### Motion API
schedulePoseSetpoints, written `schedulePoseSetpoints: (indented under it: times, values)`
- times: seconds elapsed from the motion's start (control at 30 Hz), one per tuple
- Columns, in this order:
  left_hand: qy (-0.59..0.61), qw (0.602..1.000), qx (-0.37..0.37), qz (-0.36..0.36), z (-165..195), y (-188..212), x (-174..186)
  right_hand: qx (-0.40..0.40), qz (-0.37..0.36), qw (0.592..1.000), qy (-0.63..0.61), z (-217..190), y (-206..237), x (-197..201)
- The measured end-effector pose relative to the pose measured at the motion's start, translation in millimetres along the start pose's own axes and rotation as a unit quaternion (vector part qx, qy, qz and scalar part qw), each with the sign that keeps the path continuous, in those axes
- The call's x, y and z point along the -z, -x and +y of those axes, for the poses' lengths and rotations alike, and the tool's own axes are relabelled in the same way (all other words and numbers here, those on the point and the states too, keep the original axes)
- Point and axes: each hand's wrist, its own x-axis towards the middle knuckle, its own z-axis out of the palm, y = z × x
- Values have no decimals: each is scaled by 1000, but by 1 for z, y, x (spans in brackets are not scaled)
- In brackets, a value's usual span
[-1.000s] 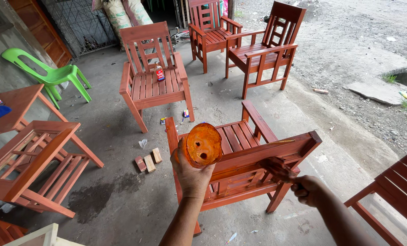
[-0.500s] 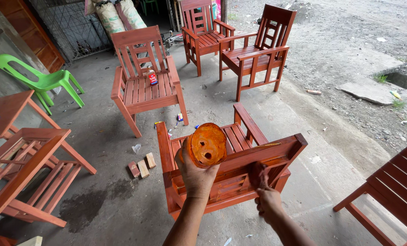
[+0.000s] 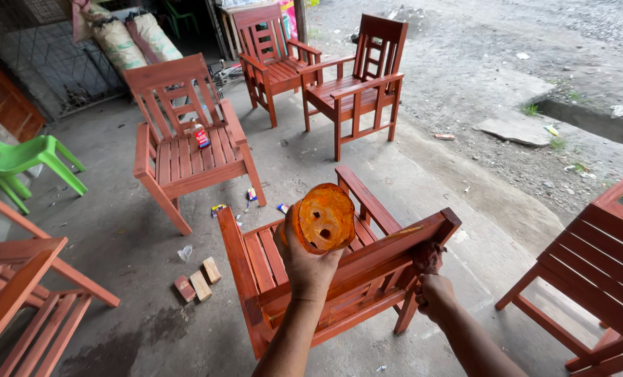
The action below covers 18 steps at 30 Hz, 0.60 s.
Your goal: The person applies reddish-brown stain to a wooden chair using a brush and a small container. They repeatedly dip the brush into the container and coat the chair's backrest, legs, and seat slats. The work occurs outdoors under a covered area with other wooden chairs nearby.
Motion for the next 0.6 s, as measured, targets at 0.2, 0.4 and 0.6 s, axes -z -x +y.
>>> schedulePoseSetpoints:
  times: [0.2,0.4,0.6]
  values:
    - [45,999,-15,-7,-5,-12,-14,-25,-15,999,39,14,21,-8]
    - [56,997,-54,-29,0,-13,-33,-71,-2,996,48,48,77,-49]
    - [66,993,-2,-102,2,-18,-28,-122,-48,989,65,102,98,-83]
